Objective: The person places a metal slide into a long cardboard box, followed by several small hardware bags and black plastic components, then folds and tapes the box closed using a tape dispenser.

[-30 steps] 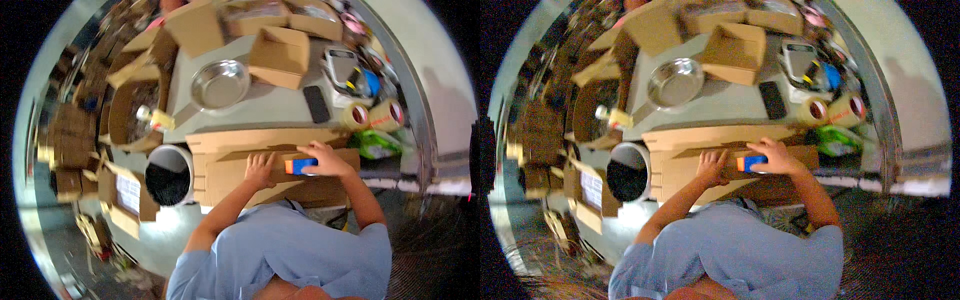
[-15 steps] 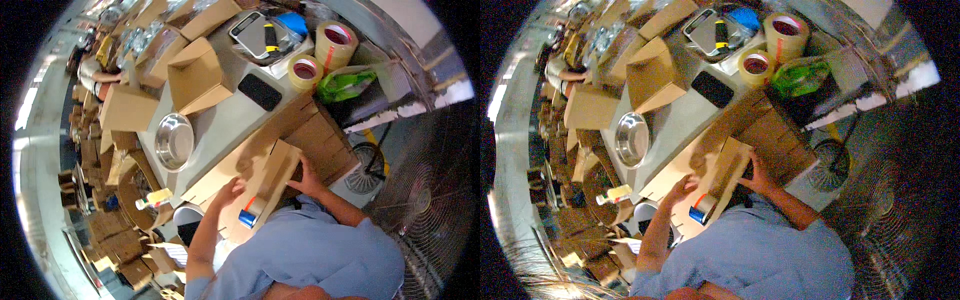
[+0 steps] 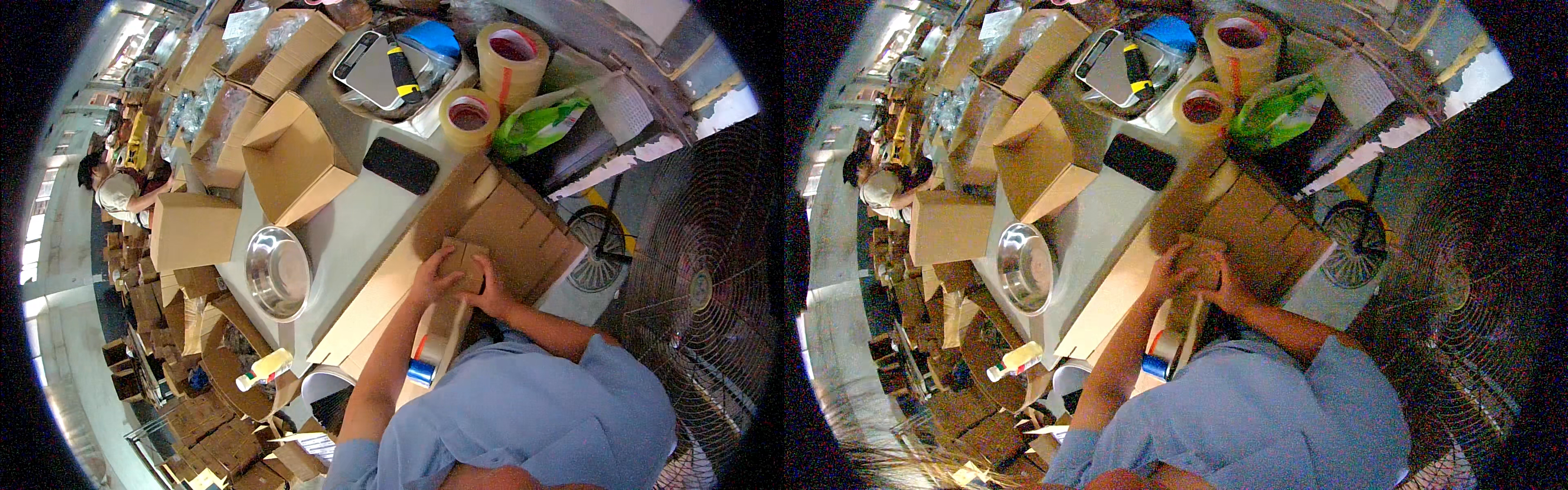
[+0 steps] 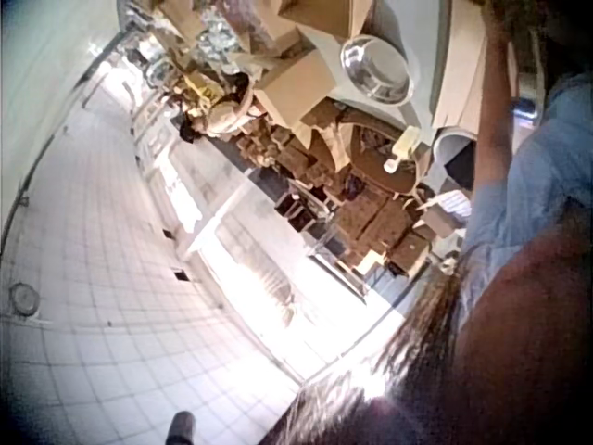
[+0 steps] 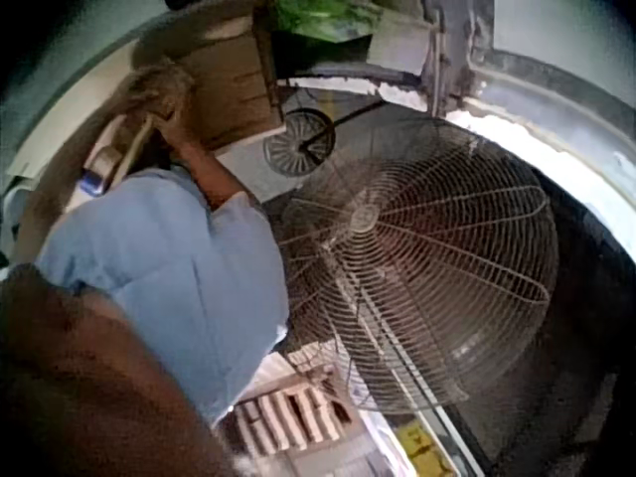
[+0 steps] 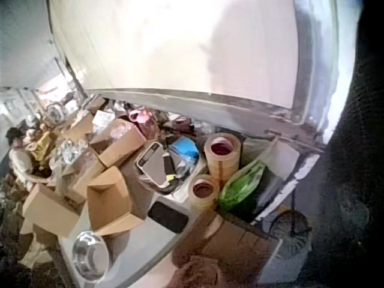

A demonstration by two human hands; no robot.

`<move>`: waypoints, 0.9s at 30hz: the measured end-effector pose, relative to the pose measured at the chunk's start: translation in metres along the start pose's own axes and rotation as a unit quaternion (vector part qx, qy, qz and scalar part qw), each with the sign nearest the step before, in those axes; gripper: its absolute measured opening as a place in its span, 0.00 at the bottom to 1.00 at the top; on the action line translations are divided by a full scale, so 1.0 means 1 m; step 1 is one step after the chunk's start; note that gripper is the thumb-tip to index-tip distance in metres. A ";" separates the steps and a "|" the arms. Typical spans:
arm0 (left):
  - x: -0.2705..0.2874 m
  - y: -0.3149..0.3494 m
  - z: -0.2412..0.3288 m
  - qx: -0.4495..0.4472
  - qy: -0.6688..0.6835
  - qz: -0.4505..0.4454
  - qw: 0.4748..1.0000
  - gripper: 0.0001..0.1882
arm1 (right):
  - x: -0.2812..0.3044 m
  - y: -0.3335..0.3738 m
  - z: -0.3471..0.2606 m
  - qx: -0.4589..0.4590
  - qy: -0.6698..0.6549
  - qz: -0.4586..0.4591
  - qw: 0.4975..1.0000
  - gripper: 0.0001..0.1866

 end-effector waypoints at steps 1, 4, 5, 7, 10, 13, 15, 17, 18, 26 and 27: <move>0.004 0.001 0.009 -0.068 -0.127 0.034 0.989 0.28 | 0.001 0.002 0.005 0.000 0.001 -0.001 1.000 0.43; 0.002 0.006 0.024 -0.154 -0.259 0.100 0.948 0.24 | 0.014 0.003 -0.018 -0.047 0.240 0.011 0.970 0.41; 0.003 0.006 0.030 -0.182 -0.276 0.128 0.935 0.23 | 0.013 -0.002 -0.019 -0.032 0.272 0.005 0.962 0.41; 0.001 0.000 0.007 -0.020 -0.164 0.029 0.986 0.22 | 0.014 -0.003 -0.016 -0.016 0.305 -0.001 0.952 0.41; -0.008 0.003 -0.006 0.147 -0.029 -0.056 0.987 0.22 | 0.016 -0.008 -0.007 -0.057 0.275 -0.036 0.959 0.37; -0.003 0.002 0.006 0.020 -0.078 0.075 0.994 0.26 | 0.022 -0.008 -0.001 -0.153 0.055 -0.039 0.986 0.35; 0.004 0.009 0.017 -0.114 -0.149 0.190 0.964 0.30 | 0.028 -0.005 0.003 -0.169 -0.153 0.029 0.973 0.32; -0.001 0.009 0.004 -0.114 -0.156 0.142 0.971 0.42 | 0.023 -0.018 0.015 -0.187 -0.102 -0.081 0.974 0.36; 0.004 0.010 -0.005 -0.113 -0.156 0.144 0.971 0.42 | 0.013 -0.020 0.014 -0.202 -0.051 -0.191 0.959 0.41; -0.001 0.008 0.007 -0.112 -0.033 0.141 0.983 0.43 | 0.028 -0.016 -0.007 -0.134 -0.029 0.072 0.988 0.25; -0.001 0.010 0.000 -0.112 -0.031 0.144 0.983 0.43 | 0.031 -0.016 -0.005 -0.152 -0.060 0.078 0.983 0.22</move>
Point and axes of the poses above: each hand's wrist, its own y-axis away from the middle knuckle, its own x-axis out of the back of the hand, z = x × y, the point moved 6 cm from there along -y, towards the middle knuckle, and after that the axes turned 7 degrees about -x, right-handed, at the moved point
